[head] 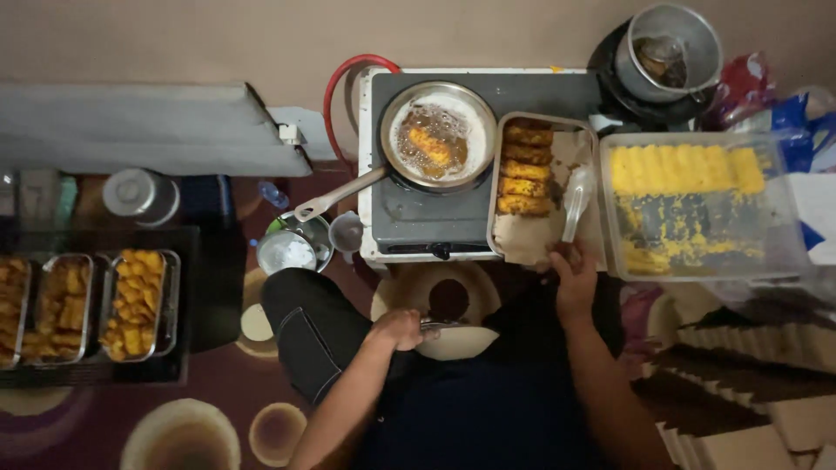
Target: Frying food items in a pan and transferring them to a tray using tongs
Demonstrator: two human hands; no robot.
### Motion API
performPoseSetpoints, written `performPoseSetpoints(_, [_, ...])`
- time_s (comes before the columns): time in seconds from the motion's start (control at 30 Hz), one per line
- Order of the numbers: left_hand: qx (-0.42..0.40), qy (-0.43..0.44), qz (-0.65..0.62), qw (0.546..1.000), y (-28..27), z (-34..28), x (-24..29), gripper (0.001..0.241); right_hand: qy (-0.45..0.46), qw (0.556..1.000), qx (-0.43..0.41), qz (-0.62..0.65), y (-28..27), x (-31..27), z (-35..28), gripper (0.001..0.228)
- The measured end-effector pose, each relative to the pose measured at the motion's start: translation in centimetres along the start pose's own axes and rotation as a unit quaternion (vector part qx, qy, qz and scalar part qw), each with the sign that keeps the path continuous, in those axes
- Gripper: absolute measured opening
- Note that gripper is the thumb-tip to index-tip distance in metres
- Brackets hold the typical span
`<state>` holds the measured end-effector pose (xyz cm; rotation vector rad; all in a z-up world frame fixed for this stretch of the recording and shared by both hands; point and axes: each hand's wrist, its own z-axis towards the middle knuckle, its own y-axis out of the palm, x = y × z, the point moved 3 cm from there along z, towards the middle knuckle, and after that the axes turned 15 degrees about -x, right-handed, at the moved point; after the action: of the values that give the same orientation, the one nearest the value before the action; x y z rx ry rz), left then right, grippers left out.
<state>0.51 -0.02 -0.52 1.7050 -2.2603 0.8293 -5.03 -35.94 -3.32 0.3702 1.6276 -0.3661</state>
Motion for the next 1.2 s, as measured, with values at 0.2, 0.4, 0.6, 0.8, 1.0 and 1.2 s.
performPoseSetpoints(0.2, [-0.031, -0.047, -0.013, 0.998, -0.9, -1.1, 0.5, 0.066, 0.021, 0.997, -0.036, 0.071, 1.1, -2.1, -0.5, 0.038])
performPoseSetpoints(0.4, [-0.030, -0.067, 0.043, 0.996, 1.3, 3.4, -2.7, 0.062, 0.031, 0.987, -0.050, 0.148, 1.5, -1.2, -0.4, 0.038])
performPoseSetpoints(0.6, [-0.090, -0.057, 0.179, 0.978, 1.9, 3.3, -3.3, 0.051, 0.025, 0.989, -0.062, 0.136, 2.5, -6.5, -1.5, 0.059])
performPoseSetpoints(0.8, [-0.049, -0.064, 0.152, 0.985, 2.6, 4.5, -4.1, 0.046, 0.017, 0.985, -0.073, 0.154, 2.2, -5.9, -1.5, 0.062])
performPoseSetpoints(1.0, [-0.013, -0.100, 0.039, 0.994, 1.9, 4.2, -3.8, 0.056, 0.025, 0.984, -0.072, 0.162, 2.0, -5.8, -1.6, 0.063])
performPoseSetpoints(1.2, [-0.074, -0.054, 0.306, 0.948, 2.3, 7.1, -6.7, 0.066, 0.018, 0.984, -0.071, 0.160, 2.1, -4.5, -1.3, 0.062])
